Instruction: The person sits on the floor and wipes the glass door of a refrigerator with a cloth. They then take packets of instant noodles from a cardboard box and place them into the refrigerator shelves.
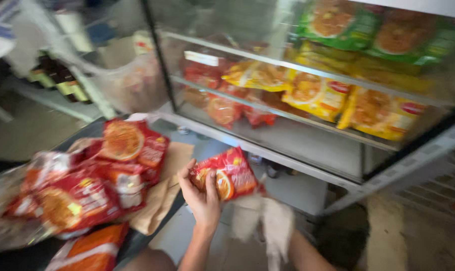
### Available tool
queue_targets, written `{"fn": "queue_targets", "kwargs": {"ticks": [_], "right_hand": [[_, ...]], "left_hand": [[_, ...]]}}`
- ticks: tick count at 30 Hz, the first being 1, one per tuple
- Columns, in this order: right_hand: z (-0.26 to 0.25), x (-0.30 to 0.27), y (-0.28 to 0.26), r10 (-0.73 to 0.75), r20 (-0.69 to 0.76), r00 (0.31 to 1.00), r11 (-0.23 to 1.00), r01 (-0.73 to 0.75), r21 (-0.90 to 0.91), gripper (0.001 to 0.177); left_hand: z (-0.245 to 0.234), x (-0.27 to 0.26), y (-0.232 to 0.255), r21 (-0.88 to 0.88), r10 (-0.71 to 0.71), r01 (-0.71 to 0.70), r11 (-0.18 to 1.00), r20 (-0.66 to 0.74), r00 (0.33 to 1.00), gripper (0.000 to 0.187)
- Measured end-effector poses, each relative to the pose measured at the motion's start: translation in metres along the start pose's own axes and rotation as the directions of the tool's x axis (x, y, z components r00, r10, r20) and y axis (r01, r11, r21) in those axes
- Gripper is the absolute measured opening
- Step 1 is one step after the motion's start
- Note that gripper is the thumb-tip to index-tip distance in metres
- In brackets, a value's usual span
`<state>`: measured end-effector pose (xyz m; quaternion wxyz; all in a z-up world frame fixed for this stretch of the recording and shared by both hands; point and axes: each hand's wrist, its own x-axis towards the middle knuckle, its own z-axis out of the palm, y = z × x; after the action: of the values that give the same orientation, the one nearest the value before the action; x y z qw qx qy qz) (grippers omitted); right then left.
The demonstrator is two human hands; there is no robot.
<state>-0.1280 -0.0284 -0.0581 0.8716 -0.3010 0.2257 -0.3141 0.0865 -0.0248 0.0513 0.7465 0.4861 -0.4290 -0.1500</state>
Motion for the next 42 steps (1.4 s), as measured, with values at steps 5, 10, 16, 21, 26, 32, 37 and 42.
{"fn": "queue_targets", "kwargs": {"ticks": [5, 10, 16, 21, 26, 32, 37, 42], "right_hand": [[-0.016, 0.009, -0.041, 0.008, -0.225, 0.974, 0.983, -0.048, -0.176, 0.043], [-0.038, 0.039, -0.049, -0.106, -0.497, 0.861, 0.987, 0.031, -0.156, 0.042], [-0.034, 0.064, -0.034, -0.048, -0.499, 0.865, 0.993, -0.014, -0.119, 0.040], [-0.023, 0.057, -0.037, -0.091, -0.502, 0.860, 0.996, 0.067, -0.066, 0.038], [-0.024, 0.023, -0.068, -0.337, -0.613, 0.715, 0.873, 0.481, 0.080, 0.037], [-0.051, -0.030, -0.125, -0.555, -0.713, 0.428, 0.536, 0.840, 0.087, 0.031], [-0.073, -0.049, -0.138, -0.647, -0.651, 0.397, 0.537, 0.843, -0.020, 0.038], [-0.080, -0.052, -0.138, -0.584, -0.646, 0.491, 0.649, 0.760, -0.009, 0.037]], "left_hand": [[-0.075, 0.044, 0.053, 0.306, 0.350, -0.318, 0.897, -0.054, 0.935, 0.039], [-0.157, 0.067, 0.110, 0.697, 0.404, -0.194, 0.691, -0.150, 0.902, 0.055], [-0.194, 0.053, 0.118, 0.956, 0.221, -0.117, 0.268, 0.057, 0.974, 0.078], [-0.166, 0.047, 0.116, 0.886, 0.271, -0.246, 0.394, 0.144, 0.952, 0.062], [-0.064, 0.010, 0.076, 0.378, 0.303, -0.489, 0.786, 0.453, 0.838, 0.043], [0.121, -0.017, -0.036, -0.048, 0.182, -0.223, 0.974, 0.751, 0.635, 0.044], [0.278, -0.002, -0.143, 0.015, 0.265, -0.426, 0.904, 0.764, 0.589, 0.076], [0.357, 0.023, -0.196, 0.218, 0.391, -0.819, 0.531, 0.794, 0.465, 0.053]]}}
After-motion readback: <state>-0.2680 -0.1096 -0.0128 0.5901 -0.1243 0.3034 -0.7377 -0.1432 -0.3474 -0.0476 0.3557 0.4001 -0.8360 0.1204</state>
